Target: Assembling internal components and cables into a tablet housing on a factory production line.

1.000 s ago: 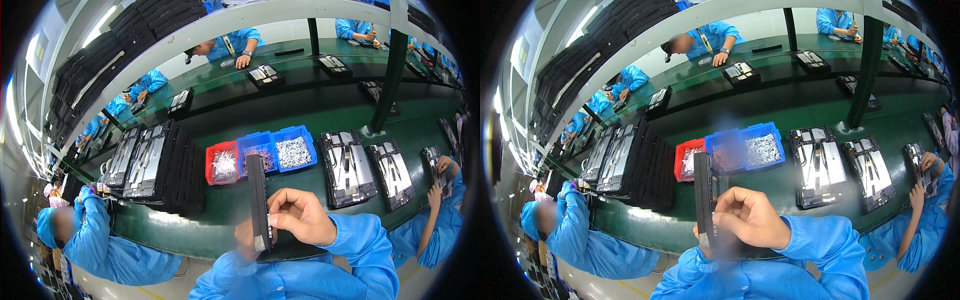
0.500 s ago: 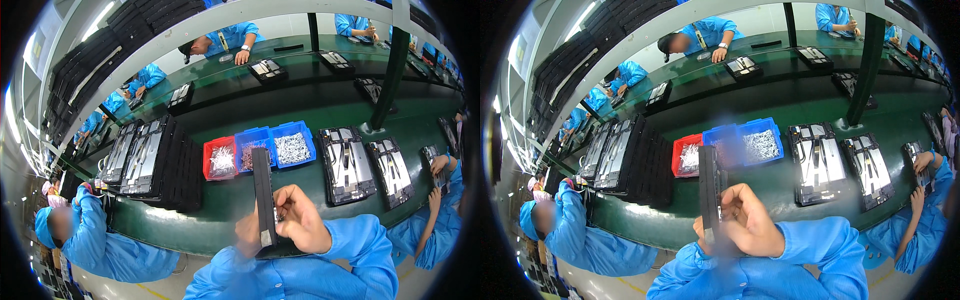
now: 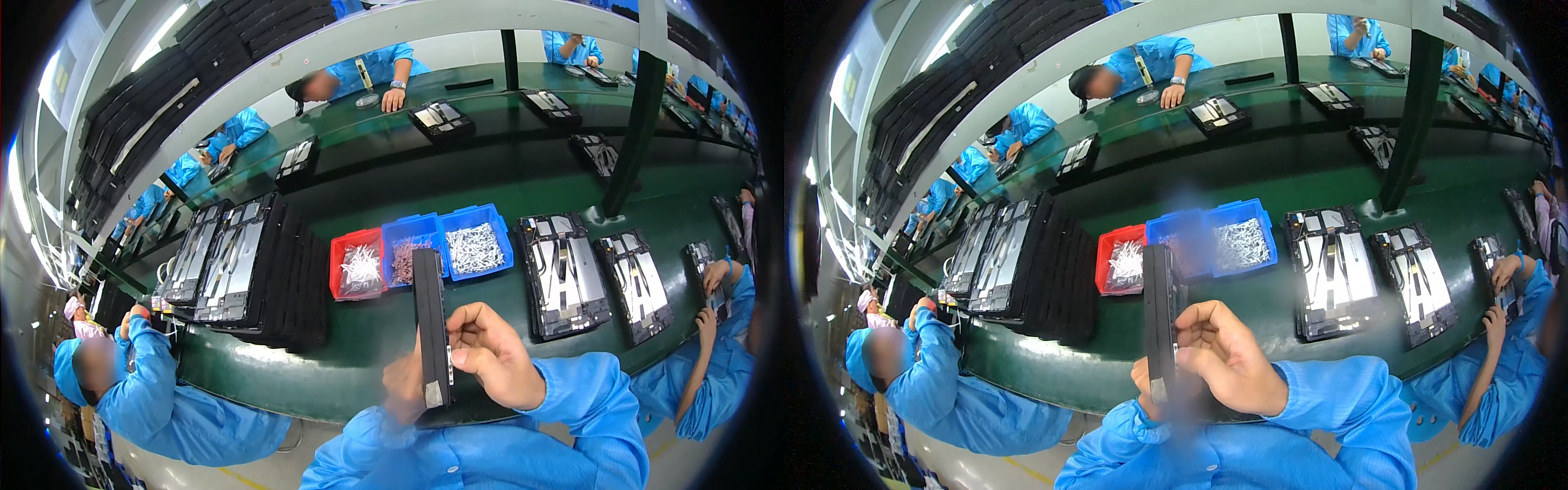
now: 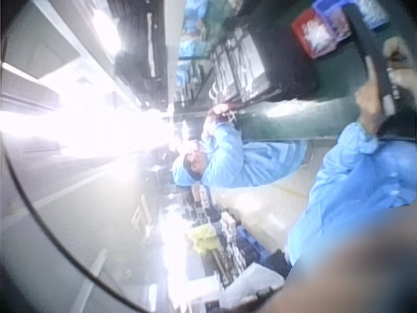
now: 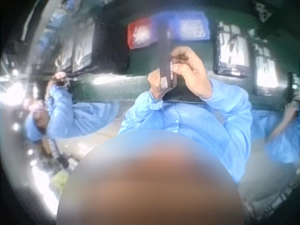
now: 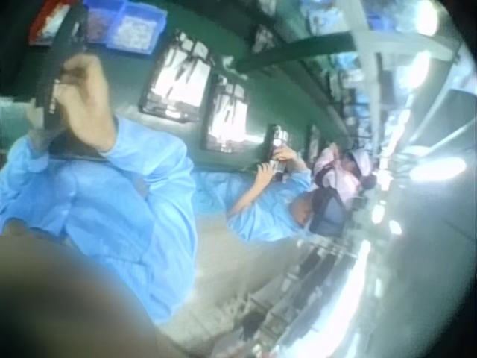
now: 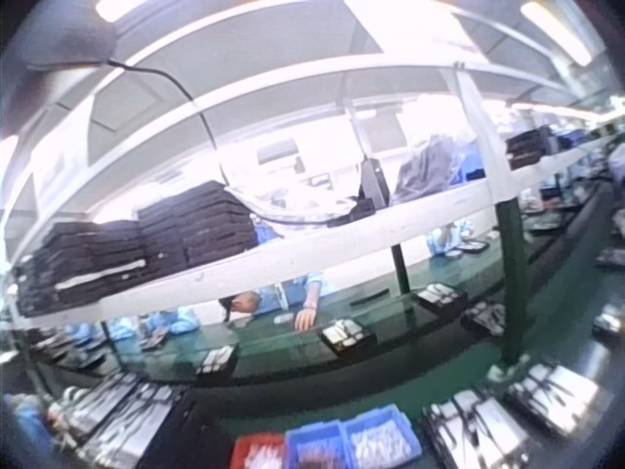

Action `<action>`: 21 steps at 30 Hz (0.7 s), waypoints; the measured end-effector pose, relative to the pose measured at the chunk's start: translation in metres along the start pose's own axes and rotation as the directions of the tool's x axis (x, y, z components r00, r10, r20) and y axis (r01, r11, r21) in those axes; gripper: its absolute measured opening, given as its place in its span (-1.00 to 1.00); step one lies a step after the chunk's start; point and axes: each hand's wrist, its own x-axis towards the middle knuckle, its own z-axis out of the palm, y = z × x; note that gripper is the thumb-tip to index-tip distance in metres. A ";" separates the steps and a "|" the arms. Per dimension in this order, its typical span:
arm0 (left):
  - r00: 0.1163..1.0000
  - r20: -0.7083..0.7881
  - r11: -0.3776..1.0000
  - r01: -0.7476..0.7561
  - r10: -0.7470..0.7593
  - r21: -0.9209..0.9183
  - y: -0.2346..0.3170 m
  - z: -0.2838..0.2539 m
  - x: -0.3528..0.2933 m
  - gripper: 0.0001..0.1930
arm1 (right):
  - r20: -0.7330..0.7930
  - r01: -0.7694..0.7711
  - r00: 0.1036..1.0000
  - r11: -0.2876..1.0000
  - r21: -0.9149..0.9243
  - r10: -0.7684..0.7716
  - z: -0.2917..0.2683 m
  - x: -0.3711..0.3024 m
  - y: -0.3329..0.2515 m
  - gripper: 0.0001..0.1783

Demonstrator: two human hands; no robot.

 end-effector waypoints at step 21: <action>0.962 -0.099 0.966 0.248 -0.254 -0.070 0.004 -0.015 -0.019 -0.96 | 0.177 0.482 0.835 0.536 -0.693 -0.521 -0.048 -0.017 -0.018 -0.40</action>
